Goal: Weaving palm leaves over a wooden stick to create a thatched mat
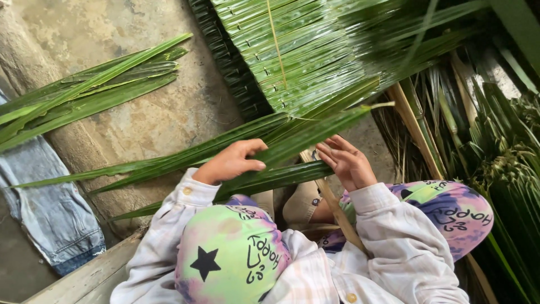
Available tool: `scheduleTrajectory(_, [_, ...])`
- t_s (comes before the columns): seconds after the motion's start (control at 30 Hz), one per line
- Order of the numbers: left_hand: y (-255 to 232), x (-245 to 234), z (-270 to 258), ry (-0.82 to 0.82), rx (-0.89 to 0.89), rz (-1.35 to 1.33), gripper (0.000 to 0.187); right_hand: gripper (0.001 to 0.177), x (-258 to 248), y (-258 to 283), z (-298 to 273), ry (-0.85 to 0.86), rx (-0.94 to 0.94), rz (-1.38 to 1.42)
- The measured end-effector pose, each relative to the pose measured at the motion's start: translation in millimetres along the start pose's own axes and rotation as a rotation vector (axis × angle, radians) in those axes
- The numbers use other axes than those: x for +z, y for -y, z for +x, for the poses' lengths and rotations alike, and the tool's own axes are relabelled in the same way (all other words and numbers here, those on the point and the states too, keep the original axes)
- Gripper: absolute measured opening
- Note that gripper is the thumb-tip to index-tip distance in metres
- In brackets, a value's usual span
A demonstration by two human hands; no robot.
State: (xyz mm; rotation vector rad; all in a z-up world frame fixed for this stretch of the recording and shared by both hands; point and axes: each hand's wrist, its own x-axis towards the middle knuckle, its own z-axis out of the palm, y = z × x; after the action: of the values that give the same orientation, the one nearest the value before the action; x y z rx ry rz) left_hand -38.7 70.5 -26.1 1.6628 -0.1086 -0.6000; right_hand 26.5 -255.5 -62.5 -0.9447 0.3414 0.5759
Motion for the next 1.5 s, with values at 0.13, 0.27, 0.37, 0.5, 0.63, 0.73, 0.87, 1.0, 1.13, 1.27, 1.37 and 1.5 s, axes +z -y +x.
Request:
scheduleTrajectory(0.13, [-44.0,-9.0,-15.4,0.007,-0.031,-0.162,0.03,0.049,-65.4,-40.9,72.8,-0.031,0.041,0.037])
scheduleTrajectory(0.27, [-86.9,-9.8,-23.4,0.019,0.036,-0.255,0.03,0.042,-93.5,-59.5,114.1,-0.074,0.039,0.072])
scheduleTrajectory(0.37, [-116.8,-10.2,-31.4,0.018,0.058,-0.248,0.034,0.039,-87.8,-57.7,120.7,-0.1,0.046,0.054])
scheduleTrajectory(0.5, [-116.3,-13.0,-26.7,-0.008,0.122,-0.209,0.034,0.035,-76.0,-61.6,127.3,-0.115,0.057,0.03])
scheduleTrajectory(0.63, [-102.4,-11.3,-16.3,-0.092,0.127,-0.248,0.038,0.03,-69.4,-57.6,127.3,-0.161,0.053,0.007])
scheduleTrajectory(0.73, [-94.2,-11.6,-14.7,-0.124,0.122,-0.227,0.038,0.027,-62.5,-54.0,126.0,-0.189,0.046,-0.008])
scheduleTrajectory(0.87, [-63.7,-17.0,-12.6,-0.186,0.113,-0.199,0.039,0.01,-19.4,-19.5,83.4,-0.099,0.019,0.126])
scheduleTrajectory(1.0, [-53.1,-17.5,-10.9,-0.274,0.028,-0.032,0.036,0.028,-11.9,-11.4,64.3,-0.111,-0.033,0.151])
scheduleTrajectory(1.13, [-25.1,-14.5,-0.2,-0.368,-0.026,0.157,0.036,0.03,-27.0,-18.2,65.8,-0.258,-0.083,0.058])
scheduleTrajectory(1.27, [6.0,-15.0,7.7,-0.44,-0.098,0.346,0.033,0.033,-9.1,5.0,32.6,-0.196,-0.099,-0.148])
scheduleTrajectory(1.37, [23.9,-16.8,15.6,-0.417,-0.129,0.235,0.032,0.031,-11.0,16.2,14.2,-0.244,-0.065,-0.217])
scheduleTrajectory(1.5, [32.9,-15.0,22.1,-0.348,-0.123,0.038,0.034,0.028,-7.9,21.7,-1.7,-0.26,-0.081,-0.235])
